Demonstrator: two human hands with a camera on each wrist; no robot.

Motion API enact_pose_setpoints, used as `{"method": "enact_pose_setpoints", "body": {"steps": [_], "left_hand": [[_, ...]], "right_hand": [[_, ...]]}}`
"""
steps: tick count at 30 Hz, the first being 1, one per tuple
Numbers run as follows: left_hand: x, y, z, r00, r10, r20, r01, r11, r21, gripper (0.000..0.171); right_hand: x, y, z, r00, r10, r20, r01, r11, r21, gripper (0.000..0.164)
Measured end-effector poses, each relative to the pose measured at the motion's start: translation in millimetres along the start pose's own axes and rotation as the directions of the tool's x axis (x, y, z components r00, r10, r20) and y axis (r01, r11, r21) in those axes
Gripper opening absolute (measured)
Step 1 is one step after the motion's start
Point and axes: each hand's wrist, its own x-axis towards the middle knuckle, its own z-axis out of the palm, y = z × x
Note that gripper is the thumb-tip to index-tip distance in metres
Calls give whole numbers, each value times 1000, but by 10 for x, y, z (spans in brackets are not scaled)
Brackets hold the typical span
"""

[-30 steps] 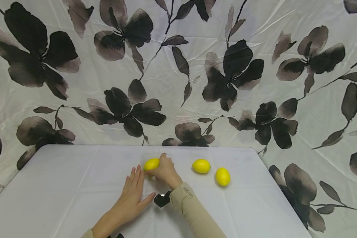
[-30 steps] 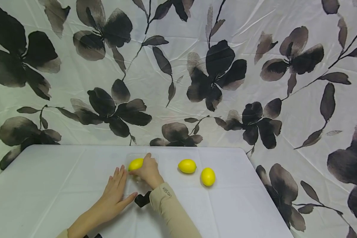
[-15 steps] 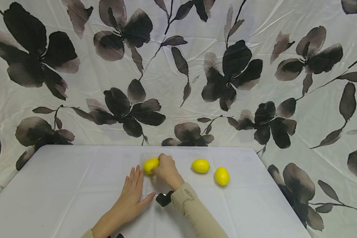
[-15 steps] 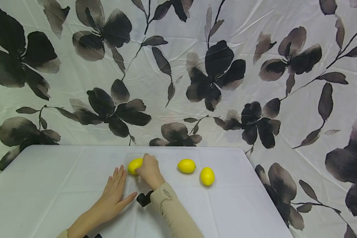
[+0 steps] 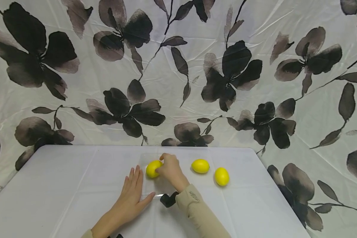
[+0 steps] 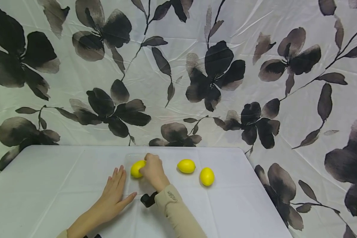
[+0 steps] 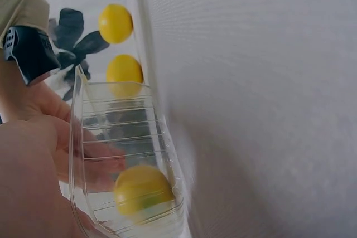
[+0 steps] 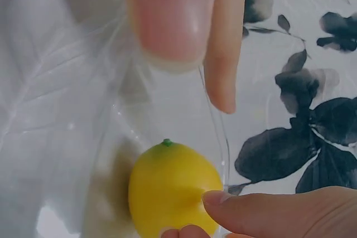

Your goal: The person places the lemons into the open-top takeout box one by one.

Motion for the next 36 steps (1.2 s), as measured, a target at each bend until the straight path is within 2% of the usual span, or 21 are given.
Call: {"method": "enact_pose_setpoints", "body": {"steps": [8,16,19,24,27,30,33,36], "left_hand": [[-12,0,-19,1000,-5,0,5,1000,0,92],[-11,-3,-20,1000,-11,2,11,1000,-1,92],[-12,-4,-17,1000,-11,5,11,1000,-2,92],[-13,0,-17,1000,-9,1,9,1000,-7,93],[-16,-2,-12,1000,-9,0,9,1000,-12,93],[-17,-2,-6,1000,-12,8,12,1000,-17,94],[-8,7,-7,1000,-18,16,18,1000,-17,94],[-2,17,-11,999,-23,24,23,1000,-12,93]], "right_hand": [[-39,83,-17,1000,-24,1,24,999,22,35],[-138,166,-112,999,-51,19,48,991,123,35],[-190,225,-184,998,-59,1,58,983,175,34],[-265,363,-282,992,-86,-88,108,949,296,27],[-305,466,-337,980,-92,-176,153,913,378,25],[-338,582,-416,954,-76,-291,203,876,438,26],[-356,741,-523,914,-65,-400,267,840,472,26],[-447,815,-714,893,-29,-449,269,834,482,25]]}}
